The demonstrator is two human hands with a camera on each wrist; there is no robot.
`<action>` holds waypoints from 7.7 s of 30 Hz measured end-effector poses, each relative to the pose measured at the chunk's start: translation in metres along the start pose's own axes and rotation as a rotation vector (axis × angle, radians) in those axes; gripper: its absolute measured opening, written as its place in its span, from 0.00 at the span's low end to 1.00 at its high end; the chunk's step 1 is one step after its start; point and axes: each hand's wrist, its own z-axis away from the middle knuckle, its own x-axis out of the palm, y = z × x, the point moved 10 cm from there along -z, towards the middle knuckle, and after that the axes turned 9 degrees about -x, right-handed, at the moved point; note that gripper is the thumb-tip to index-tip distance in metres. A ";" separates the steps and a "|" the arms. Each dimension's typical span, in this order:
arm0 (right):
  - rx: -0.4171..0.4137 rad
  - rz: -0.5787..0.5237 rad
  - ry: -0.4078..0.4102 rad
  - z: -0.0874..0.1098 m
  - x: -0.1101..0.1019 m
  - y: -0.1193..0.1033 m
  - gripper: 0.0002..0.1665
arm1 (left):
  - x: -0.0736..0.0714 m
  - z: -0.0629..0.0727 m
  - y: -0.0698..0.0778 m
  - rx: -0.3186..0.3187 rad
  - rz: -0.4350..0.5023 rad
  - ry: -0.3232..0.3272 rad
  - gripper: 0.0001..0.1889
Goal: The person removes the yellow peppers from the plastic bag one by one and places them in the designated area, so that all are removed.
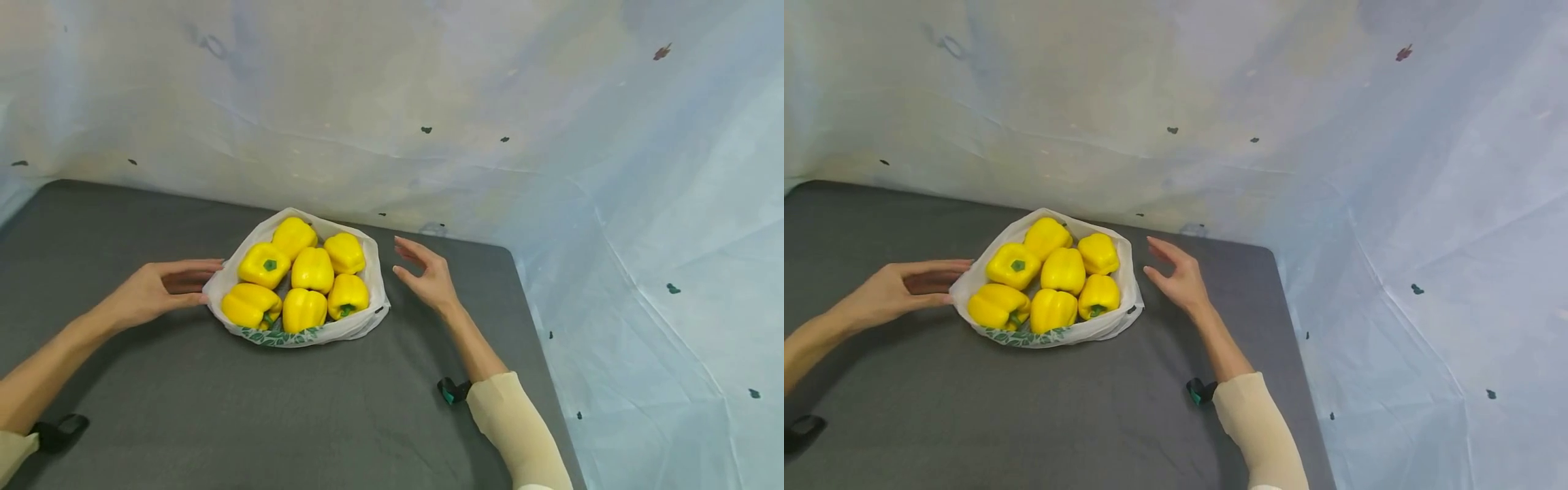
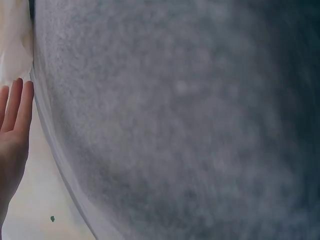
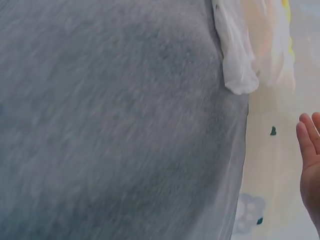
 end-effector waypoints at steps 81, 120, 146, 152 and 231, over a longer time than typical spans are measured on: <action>0.338 -0.066 -0.499 -0.052 0.096 0.069 0.44 | 0.014 -0.007 -0.004 -0.159 -0.083 -0.047 0.29; 0.348 -0.087 -0.235 -0.041 0.033 0.077 0.45 | 0.012 -0.004 -0.010 -0.187 -0.144 -0.028 0.31; 0.407 -0.042 -0.120 -0.024 0.011 0.110 0.49 | 0.002 0.006 -0.013 -0.211 -0.220 0.003 0.32; 0.420 0.010 -0.108 -0.018 0.005 0.118 0.48 | 0.003 0.007 -0.011 -0.215 -0.220 0.005 0.32; 0.372 0.059 0.052 -0.022 -0.015 0.078 0.40 | 0.005 0.001 -0.010 -0.202 -0.250 -0.055 0.32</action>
